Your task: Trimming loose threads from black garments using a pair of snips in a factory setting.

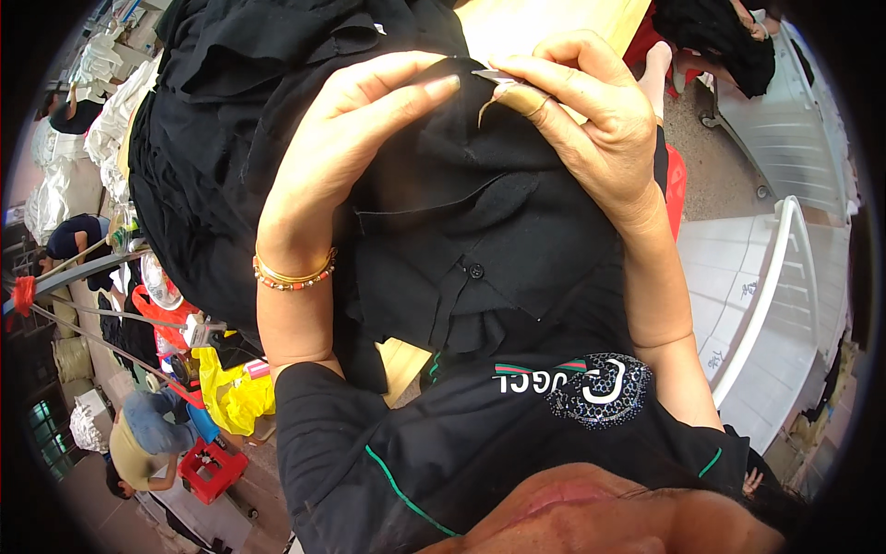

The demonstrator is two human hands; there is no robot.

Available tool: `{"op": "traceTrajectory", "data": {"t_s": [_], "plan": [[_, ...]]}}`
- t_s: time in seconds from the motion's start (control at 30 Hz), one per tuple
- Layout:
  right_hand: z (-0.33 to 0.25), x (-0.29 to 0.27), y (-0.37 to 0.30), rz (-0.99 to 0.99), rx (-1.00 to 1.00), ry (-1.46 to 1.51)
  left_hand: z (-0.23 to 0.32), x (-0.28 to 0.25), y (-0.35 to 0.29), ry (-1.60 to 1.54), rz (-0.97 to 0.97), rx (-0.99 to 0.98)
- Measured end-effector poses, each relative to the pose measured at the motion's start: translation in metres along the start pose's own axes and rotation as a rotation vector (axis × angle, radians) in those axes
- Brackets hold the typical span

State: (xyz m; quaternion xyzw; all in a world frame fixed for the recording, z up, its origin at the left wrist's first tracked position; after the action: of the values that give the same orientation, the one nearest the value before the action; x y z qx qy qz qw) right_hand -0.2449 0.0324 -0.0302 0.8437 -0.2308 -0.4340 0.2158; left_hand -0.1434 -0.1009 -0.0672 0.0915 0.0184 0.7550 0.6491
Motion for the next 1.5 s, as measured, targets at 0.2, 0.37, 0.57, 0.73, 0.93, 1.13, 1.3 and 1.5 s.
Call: {"op": "traceTrajectory", "data": {"t_s": [0.2, 0.37, 0.57, 0.73, 0.93, 1.13, 1.3, 1.5], "plan": [[-0.01, 0.004, 0.017, 0.01, 0.005, 0.028, 0.003, -0.001, 0.002, 0.072, -0.005, 0.058], [0.003, 0.0, 0.025, -0.106, -0.01, 0.057, 0.037, -0.02, -0.015, 0.818, 0.177, 0.085], [0.007, 0.004, 0.028, -0.16, 0.155, 0.185, 0.037, -0.031, -0.018, 0.734, 0.106, 0.073], [-0.019, 0.026, 0.046, -0.266, -0.002, 0.021, 0.043, -0.037, -0.026, 0.667, 0.065, 0.173], [-0.024, 0.039, 0.049, -0.319, -0.143, -0.029, 0.038, -0.039, -0.025, 0.379, -0.017, -0.071], [-0.034, 0.054, 0.05, -0.346, -0.199, -0.045, 0.045, -0.038, -0.032, 0.336, -0.374, 0.676], [-0.029, 0.062, 0.05, -0.337, -0.198, -0.139, 0.028, -0.047, -0.024, 0.217, -0.042, -0.039], [-0.028, 0.068, 0.054, -0.321, -0.189, -0.106, 0.035, -0.051, -0.028, 0.285, -0.016, -0.037]]}}
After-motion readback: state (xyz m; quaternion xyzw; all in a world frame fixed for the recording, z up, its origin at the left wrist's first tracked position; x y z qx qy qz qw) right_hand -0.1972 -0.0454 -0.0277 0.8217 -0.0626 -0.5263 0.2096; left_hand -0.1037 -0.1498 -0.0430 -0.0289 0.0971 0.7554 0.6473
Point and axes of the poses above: each hand's wrist, its own y-axis towards the middle knuckle, its own x-axis out of the palm, z = x × y, the point moved 8 cm from there along y, towards the middle knuckle, and after that the axes turned 10 degrees about -z, right-handed, at the moved point
